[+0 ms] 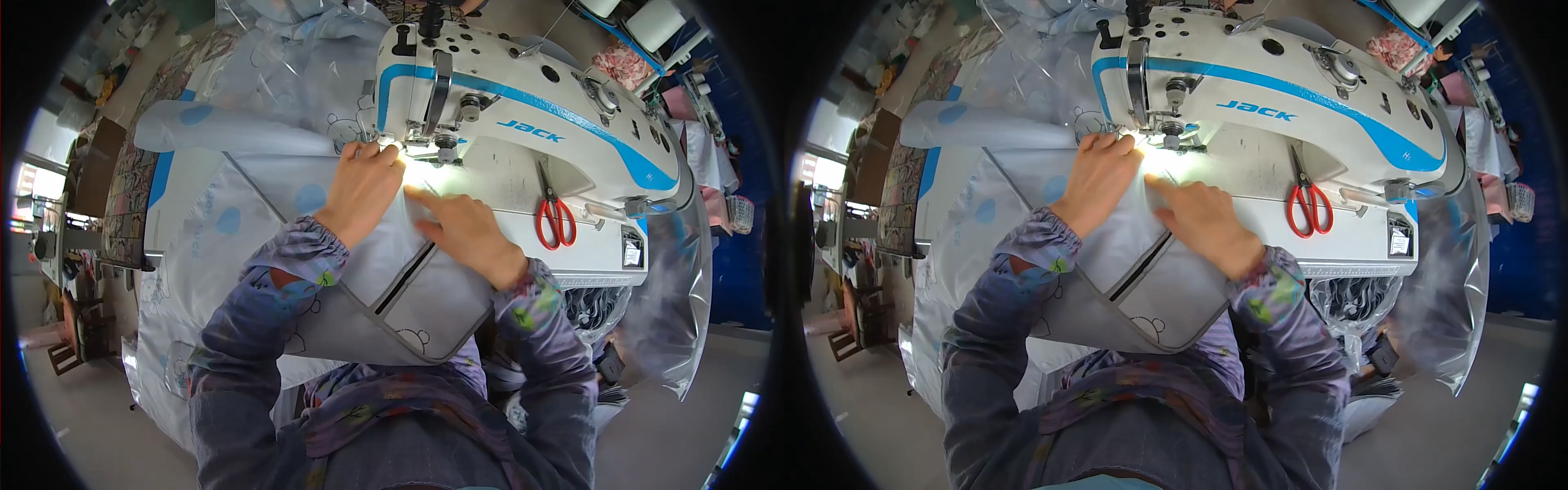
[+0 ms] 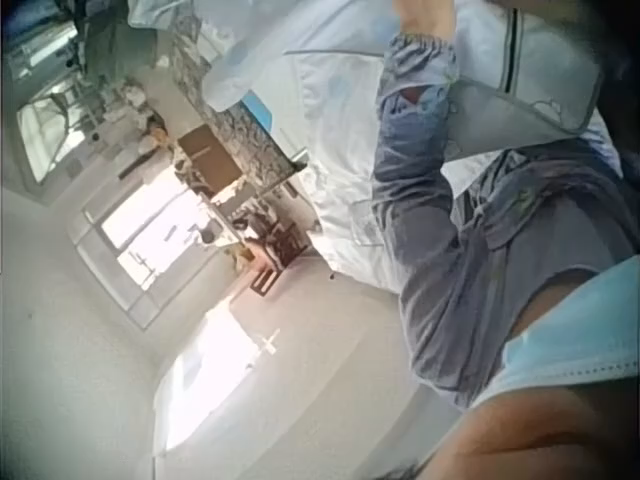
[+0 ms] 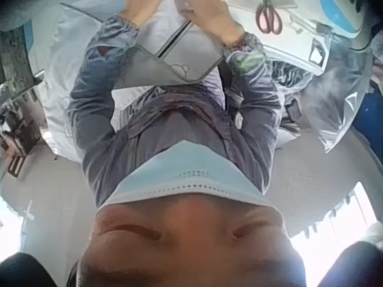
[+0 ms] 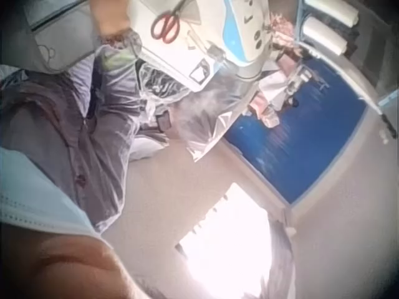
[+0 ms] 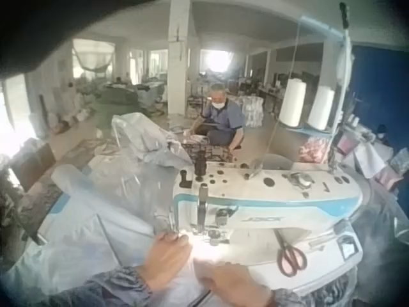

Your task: Sewing together clear plastic and fabric panels to create bags using an industrial sewing machine.

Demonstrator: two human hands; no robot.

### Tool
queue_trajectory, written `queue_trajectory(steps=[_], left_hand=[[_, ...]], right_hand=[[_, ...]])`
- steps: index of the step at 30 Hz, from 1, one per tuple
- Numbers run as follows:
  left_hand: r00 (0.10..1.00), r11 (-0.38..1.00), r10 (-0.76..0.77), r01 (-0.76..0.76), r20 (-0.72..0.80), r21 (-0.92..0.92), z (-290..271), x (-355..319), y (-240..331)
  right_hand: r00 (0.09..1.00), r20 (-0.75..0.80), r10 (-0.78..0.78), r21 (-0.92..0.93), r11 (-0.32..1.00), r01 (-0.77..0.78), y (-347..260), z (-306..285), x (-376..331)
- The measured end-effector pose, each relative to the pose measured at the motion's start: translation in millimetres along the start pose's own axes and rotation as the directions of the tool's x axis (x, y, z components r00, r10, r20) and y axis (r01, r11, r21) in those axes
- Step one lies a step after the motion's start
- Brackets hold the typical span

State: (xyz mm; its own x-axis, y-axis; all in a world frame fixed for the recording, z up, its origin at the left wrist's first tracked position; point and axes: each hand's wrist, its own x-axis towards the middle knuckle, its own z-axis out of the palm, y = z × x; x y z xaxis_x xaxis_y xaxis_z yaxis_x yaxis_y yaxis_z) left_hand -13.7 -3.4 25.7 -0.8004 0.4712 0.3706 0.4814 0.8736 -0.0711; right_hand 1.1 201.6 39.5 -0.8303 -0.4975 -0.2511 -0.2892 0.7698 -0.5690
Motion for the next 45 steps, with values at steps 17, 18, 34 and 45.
queue_trajectory(steps=[17,18,34,45], left_hand=[[0.987,0.991,-0.031,0.05,0.157,-0.121,4,1,13],[0.985,0.991,-0.057,0.076,0.164,-0.11,7,0,17],[0.99,0.998,0.02,-0.012,0.14,-0.057,-23,0,-10],[0.746,0.706,-0.666,0.619,0.025,0.344,58,-32,72]], right_hand=[[0.729,-0.265,-0.631,-0.257,0.775,0.577,-11,51,10],[0.73,-0.25,-0.636,-0.254,0.771,0.584,-11,49,11],[0.696,-0.214,-0.686,-0.267,0.726,0.634,-37,79,22],[0.741,-0.533,-0.408,-0.28,0.912,0.301,-77,107,54]])
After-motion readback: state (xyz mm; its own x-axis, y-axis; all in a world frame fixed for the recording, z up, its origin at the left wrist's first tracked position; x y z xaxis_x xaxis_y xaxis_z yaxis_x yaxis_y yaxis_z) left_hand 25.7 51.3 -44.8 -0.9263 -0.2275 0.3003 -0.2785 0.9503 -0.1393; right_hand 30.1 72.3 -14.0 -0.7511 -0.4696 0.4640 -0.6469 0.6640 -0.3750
